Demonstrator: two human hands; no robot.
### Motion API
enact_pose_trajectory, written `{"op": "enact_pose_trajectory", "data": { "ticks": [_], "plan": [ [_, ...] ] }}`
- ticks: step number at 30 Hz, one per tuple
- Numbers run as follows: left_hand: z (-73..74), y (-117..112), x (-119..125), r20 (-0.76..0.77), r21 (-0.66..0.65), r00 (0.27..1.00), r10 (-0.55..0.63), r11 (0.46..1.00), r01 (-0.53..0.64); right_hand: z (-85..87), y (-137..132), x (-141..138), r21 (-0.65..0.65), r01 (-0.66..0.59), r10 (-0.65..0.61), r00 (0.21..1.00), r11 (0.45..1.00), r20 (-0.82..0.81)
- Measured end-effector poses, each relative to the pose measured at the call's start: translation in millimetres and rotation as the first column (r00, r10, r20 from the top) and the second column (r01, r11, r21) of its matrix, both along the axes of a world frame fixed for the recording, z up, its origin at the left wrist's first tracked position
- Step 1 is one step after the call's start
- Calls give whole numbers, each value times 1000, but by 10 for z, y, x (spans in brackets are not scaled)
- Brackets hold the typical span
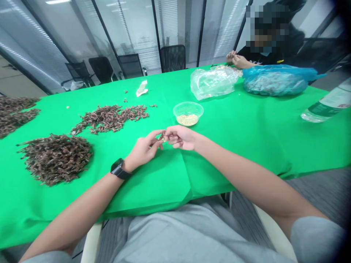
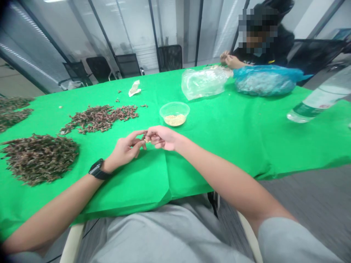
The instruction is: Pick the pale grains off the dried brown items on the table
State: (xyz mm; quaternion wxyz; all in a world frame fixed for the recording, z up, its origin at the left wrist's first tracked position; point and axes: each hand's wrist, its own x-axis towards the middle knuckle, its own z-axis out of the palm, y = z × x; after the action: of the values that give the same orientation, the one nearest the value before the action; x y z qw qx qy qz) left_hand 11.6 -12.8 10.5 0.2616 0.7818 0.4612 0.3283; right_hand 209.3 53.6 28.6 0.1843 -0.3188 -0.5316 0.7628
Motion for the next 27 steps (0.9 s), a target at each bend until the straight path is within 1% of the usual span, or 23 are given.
{"op": "enact_pose_trajectory", "data": {
  "ticks": [1,2,3,4,5,6,7,8,9,10,11,12,14,16,18,19,20,21,22,23,24,26,27],
  "plan": [
    [1,-2,2,-22,13,1000,1,1000,-1,4,5,2,-43,-39,39,999,998,-7],
    [0,0,7,-15,10,1000,3,1000,-3,-1,5,0,-23,-42,42,999,999,-1],
    [-5,6,15,20,-12,1000,5,1000,-4,-15,-1,-6,63,-13,11,1000,998,20],
    [-12,15,24,77,-48,997,8,999,-4,-36,-12,-14,217,46,-58,997,975,45],
    [-20,27,34,146,-92,989,13,996,1,-60,-27,-22,416,109,-147,987,903,59],
    [-27,39,44,214,-137,977,18,991,12,-83,-43,-29,631,135,-228,971,764,69],
    [-33,50,53,274,-177,961,24,984,26,-104,-59,-33,795,131,-293,954,592,60],
    [-37,60,60,321,-211,947,31,977,40,-120,-70,-32,900,97,-330,943,425,55],
    [-38,68,64,354,-238,934,36,970,53,-130,-78,-28,958,48,-350,935,282,57],
    [-37,73,67,380,-259,924,42,964,63,-135,-80,-20,984,-4,-358,931,176,67],
    [-35,77,67,401,-277,915,49,958,70,-136,-77,-10,993,-54,-360,929,101,88],
    [-31,78,65,417,-292,907,55,953,76,-134,-71,2,994,-99,-364,925,49,110],
    [-24,80,58,437,-313,897,65,946,84,-128,-55,22,986,-164,-375,915,-9,149],
    [-21,82,50,443,-329,894,66,939,94,-127,-42,35,980,-196,-376,910,-22,174],
    [-19,83,43,440,-339,896,57,935,107,-133,-37,39,982,-189,-359,918,-13,171],
    [-19,82,41,438,-340,898,51,934,113,-138,-39,37,986,-167,-342,926,3,158],
    [-19,80,40,434,-339,900,45,933,117,-144,-42,32,990,-134,-323,936,34,138],
    [-18,76,41,427,-335,904,40,935,117,-148,-47,25,992,-91,-307,945,85,113],
    [-17,72,41,415,-327,909,36,938,112,-151,-53,16,987,-44,-295,952,154,88],
    [-17,66,41,395,-312,918,31,944,103,-150,-60,5,971,2,-286,956,240,69],
    [-16,59,40,367,-289,930,25,953,88,-145,-66,-6,940,44,-278,959,340,55],
    [-15,45,32,283,-217,959,8,975,56,-121,-72,-26,809,130,-274,961,573,40],
    [-13,38,24,228,-168,974,-2,985,41,-102,-69,-32,694,166,-267,963,700,39]
  ]
}}
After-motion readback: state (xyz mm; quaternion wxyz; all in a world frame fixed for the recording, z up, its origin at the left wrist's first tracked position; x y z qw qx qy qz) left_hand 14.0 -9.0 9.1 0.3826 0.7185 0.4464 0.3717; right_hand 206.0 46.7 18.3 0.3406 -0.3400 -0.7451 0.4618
